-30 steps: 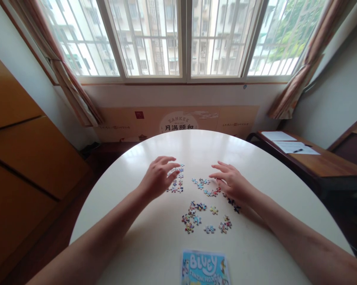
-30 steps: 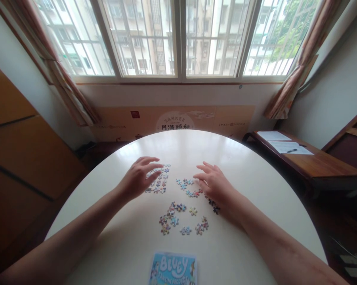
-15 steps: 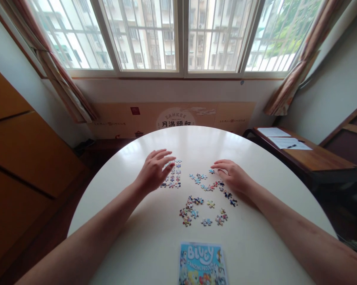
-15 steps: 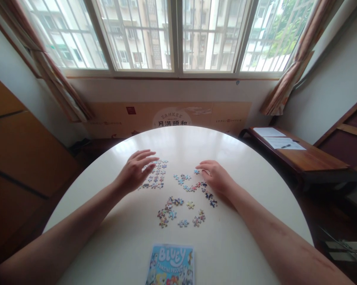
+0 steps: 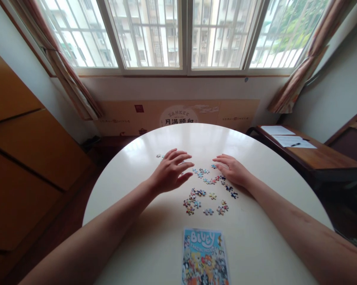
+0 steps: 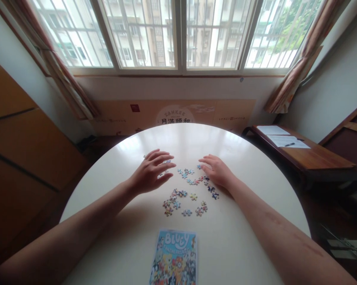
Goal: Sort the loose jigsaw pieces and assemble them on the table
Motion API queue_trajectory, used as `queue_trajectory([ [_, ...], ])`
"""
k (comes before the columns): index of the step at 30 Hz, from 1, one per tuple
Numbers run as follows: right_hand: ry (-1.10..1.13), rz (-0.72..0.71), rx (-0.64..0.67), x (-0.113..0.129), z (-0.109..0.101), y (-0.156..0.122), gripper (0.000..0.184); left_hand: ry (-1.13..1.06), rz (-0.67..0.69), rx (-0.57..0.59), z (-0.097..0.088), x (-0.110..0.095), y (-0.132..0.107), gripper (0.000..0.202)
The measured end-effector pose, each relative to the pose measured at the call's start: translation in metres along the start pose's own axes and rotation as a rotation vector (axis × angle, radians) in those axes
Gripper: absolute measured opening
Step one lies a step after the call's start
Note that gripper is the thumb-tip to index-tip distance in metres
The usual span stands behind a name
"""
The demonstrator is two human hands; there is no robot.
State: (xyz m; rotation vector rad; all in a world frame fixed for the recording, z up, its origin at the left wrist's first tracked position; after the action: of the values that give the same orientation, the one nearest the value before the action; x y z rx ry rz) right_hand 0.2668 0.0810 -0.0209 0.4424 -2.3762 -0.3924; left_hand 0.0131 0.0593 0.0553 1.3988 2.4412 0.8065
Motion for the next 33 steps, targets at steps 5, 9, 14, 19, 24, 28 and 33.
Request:
queue_trajectory([
  [5, -0.046, 0.025, -0.031, -0.003, 0.0, 0.002, 0.038, -0.007, -0.003, 0.038, -0.001, -0.001, 0.001, 0.026],
  [9, -0.083, 0.036, -0.022, -0.002, 0.0, 0.003, 0.043, -0.048, 0.017, -0.044, -0.004, 0.002, -0.002, 0.028],
  [14, -0.085, 0.036, -0.023, -0.003, 0.003, 0.005, 0.042, -0.084, 0.166, -0.034, 0.004, -0.032, -0.003, 0.031],
  [19, -0.082, 0.056, -0.043, -0.008, 0.004, 0.008, 0.039, -0.15, 0.385, 0.035, 0.018, -0.066, -0.004, 0.036],
  [24, -0.064, 0.094, -0.06, -0.014, 0.001, 0.014, 0.036, -0.256, 0.396, 0.078, 0.02, -0.076, 0.001, 0.03],
  [28, -0.041, 0.143, -0.081, -0.018, -0.001, 0.019, 0.032, -0.299, 0.421, 0.164, 0.026, -0.085, 0.007, 0.029],
  [33, 0.008, 0.246, -0.145, -0.028, -0.006, 0.026, 0.03, -0.372, 0.334, 0.135, 0.035, -0.088, 0.017, 0.034],
])
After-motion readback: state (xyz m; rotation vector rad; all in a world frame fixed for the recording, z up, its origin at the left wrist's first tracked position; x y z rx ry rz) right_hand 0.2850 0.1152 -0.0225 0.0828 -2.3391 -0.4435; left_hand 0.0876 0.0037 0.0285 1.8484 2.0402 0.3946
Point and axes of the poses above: each hand's wrist, its own y-axis towards the middle knuckle, its own z-axis out of the palm, x = y × z, the point moved 6 cm from there along y, towards the middle knuckle, and after that the axes turned 6 degrees about y, right-handed, at the moved point
